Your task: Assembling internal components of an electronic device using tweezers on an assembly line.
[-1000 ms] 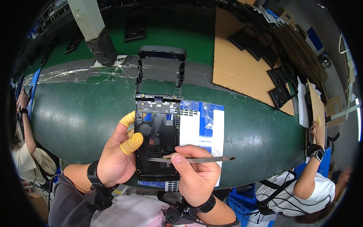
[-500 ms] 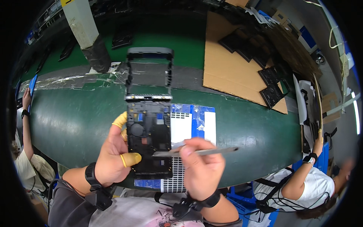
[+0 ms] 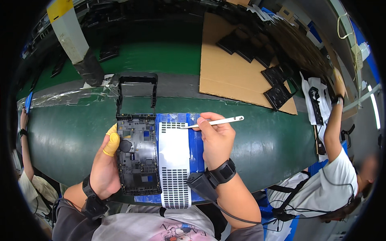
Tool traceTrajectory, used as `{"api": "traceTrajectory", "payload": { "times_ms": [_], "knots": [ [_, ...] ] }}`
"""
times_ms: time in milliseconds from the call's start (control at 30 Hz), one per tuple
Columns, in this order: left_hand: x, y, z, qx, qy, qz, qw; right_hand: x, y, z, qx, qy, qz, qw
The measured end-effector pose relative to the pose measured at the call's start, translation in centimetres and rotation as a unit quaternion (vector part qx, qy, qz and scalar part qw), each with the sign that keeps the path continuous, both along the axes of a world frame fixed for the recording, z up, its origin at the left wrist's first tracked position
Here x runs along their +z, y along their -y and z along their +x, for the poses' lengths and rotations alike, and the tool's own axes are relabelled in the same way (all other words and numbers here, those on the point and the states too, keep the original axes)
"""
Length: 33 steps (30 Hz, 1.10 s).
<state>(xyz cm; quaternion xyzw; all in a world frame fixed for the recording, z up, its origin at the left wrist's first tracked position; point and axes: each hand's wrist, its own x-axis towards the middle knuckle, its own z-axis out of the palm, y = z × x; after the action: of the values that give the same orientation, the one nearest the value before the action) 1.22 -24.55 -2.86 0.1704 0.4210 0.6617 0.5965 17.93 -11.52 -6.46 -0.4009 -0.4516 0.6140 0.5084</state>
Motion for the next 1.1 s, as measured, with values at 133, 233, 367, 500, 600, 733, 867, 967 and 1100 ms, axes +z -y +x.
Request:
{"api": "traceTrajectory", "payload": {
  "times_ms": [133, 233, 367, 500, 600, 733, 867, 967, 1100],
  "knots": [
    [0.0, -0.2, 0.1, -0.006, 0.006, -0.002, 1.000, -0.6, -0.1, -0.4, 0.004, -0.007, 0.005, 1.000],
    [0.0, -0.3, 0.2, -0.005, -0.014, -0.001, 1.000, -0.4, 0.0, -0.5, -0.005, -0.003, 0.004, 1.000],
    [0.0, -0.1, 0.2, -0.013, -0.006, 0.004, 1.000, -0.4, -0.2, -0.2, -0.001, -0.001, 0.008, 1.000],
    [0.1, -0.1, 0.4, -0.014, 0.010, 0.013, 1.000, 0.2, -0.3, 1.0, 0.033, -0.049, -0.024, 0.998],
    [-0.1, 0.3, 0.1, 0.000, 0.032, 0.020, 0.999, 2.0, 1.8, 0.9, 0.058, -0.083, -0.040, 0.994],
    [0.1, 0.2, 0.7, -0.026, 0.082, 0.030, 0.996, 5.0, 7.8, 0.5, 0.088, -0.038, 0.030, 0.995],
    [0.1, 0.7, 0.8, -0.023, 0.086, 0.035, 0.995, 4.3, 9.2, -1.0, 0.123, -0.054, -0.006, 0.991],
    [0.0, 0.9, 0.8, -0.028, 0.089, 0.033, 0.995, 4.1, 9.6, -1.9, 0.081, -0.032, -0.041, 0.995],
    [0.2, 1.2, 0.7, -0.018, 0.092, 0.035, 0.995, 3.9, 9.4, -2.3, 0.072, -0.081, -0.041, 0.993]
  ]
}}
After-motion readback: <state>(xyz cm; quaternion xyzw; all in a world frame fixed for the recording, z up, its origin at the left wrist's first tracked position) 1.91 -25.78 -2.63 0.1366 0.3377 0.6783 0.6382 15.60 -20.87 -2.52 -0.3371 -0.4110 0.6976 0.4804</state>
